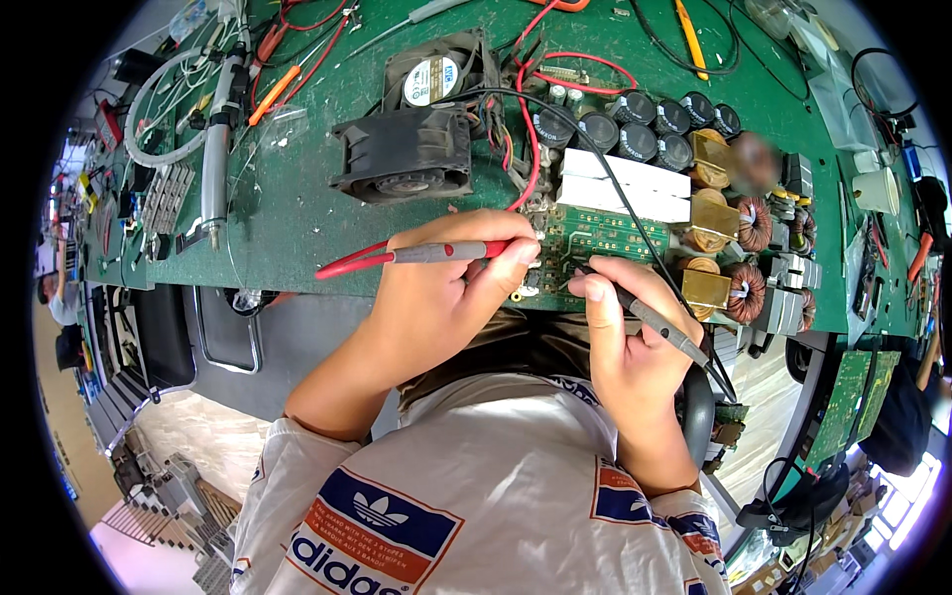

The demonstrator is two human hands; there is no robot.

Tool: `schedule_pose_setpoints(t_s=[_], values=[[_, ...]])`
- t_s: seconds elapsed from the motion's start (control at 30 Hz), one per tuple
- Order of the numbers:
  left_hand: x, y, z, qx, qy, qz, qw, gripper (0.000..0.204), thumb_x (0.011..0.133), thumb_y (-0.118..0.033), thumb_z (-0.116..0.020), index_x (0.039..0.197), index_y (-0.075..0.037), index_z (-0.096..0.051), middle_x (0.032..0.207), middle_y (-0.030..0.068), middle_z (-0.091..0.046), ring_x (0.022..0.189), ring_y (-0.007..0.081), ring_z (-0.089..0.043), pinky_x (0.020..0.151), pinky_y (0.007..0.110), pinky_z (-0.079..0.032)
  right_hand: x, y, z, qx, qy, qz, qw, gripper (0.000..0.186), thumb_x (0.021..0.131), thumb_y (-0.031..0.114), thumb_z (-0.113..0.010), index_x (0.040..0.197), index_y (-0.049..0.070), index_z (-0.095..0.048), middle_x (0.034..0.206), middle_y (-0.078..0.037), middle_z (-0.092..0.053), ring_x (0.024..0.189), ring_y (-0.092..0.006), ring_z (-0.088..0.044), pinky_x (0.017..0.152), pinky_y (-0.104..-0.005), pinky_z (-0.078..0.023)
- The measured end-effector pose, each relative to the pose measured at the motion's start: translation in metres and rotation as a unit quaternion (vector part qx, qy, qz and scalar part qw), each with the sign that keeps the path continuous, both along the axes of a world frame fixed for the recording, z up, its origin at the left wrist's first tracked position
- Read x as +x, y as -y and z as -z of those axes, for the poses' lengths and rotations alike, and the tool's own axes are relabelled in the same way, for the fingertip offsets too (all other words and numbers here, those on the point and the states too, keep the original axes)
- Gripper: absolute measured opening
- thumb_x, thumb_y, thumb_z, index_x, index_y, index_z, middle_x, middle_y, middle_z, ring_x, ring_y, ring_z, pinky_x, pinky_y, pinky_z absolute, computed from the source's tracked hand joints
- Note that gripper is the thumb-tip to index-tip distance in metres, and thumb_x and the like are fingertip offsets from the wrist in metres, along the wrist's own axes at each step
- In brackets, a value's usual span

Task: The person uses multimeter probes to test various points on a circuit board while it rests on a workbench.

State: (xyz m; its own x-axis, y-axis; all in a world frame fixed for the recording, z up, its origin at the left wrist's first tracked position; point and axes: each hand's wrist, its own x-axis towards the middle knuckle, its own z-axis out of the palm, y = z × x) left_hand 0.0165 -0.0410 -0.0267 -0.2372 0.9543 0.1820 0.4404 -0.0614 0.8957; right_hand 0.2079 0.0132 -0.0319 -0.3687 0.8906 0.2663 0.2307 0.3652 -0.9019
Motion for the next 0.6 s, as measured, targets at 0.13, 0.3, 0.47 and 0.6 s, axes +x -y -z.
schedule_pose_setpoints(t_s=[0.13,0.3,0.47,0.6], values=[[0.0,-0.001,-0.004,0.008,0.002,0.005,1.0,0.014,0.095,-0.013,-0.072,0.099,0.0,-0.071,0.084,0.0117,-0.071,0.066,0.0196,-0.066,0.059,0.032,-0.051,0.001,-0.001,-0.004,0.009,0.005,-0.008,1.0,0.013,0.089,0.0,-0.076,0.1,-0.005,-0.071,0.092,-0.018,-0.073,0.08,-0.0303,-0.072,0.073,-0.035,-0.057],[-0.001,-0.001,0.006,0.062,-0.028,0.02,0.997,0.012,0.094,-0.008,-0.072,0.1,0.002,-0.07,0.087,0.0147,-0.073,0.07,0.0236,-0.069,0.062,0.034,-0.053,0.003,-0.006,-0.003,0.06,-0.006,-0.031,0.998,0.015,0.087,-0.001,-0.077,0.1,-0.005,-0.071,0.091,-0.019,-0.072,0.08,-0.0332,-0.072,0.073,-0.0369,-0.058],[-0.002,0.0,-0.003,0.028,-0.02,0.022,0.999,0.013,0.094,-0.009,-0.072,0.101,0.002,-0.07,0.086,0.0127,-0.072,0.066,0.0217,-0.066,0.06,0.032,-0.051,0.002,-0.005,-0.005,0.058,0.0,-0.028,0.998,0.016,0.087,0.001,-0.078,0.1,-0.003,-0.071,0.09,-0.018,-0.072,0.077,-0.0331,-0.071,0.069,-0.0372,-0.057],[-0.002,-0.001,0.001,0.041,-0.027,0.026,0.998,0.014,0.094,-0.01,-0.073,0.102,0.002,-0.07,0.088,0.0131,-0.073,0.069,0.0228,-0.068,0.062,0.033,-0.053,0.003,-0.006,-0.006,0.062,0.001,-0.026,0.998,0.016,0.086,0.001,-0.078,0.1,-0.003,-0.071,0.089,-0.018,-0.072,0.076,-0.0327,-0.071,0.068,-0.037,-0.057]])
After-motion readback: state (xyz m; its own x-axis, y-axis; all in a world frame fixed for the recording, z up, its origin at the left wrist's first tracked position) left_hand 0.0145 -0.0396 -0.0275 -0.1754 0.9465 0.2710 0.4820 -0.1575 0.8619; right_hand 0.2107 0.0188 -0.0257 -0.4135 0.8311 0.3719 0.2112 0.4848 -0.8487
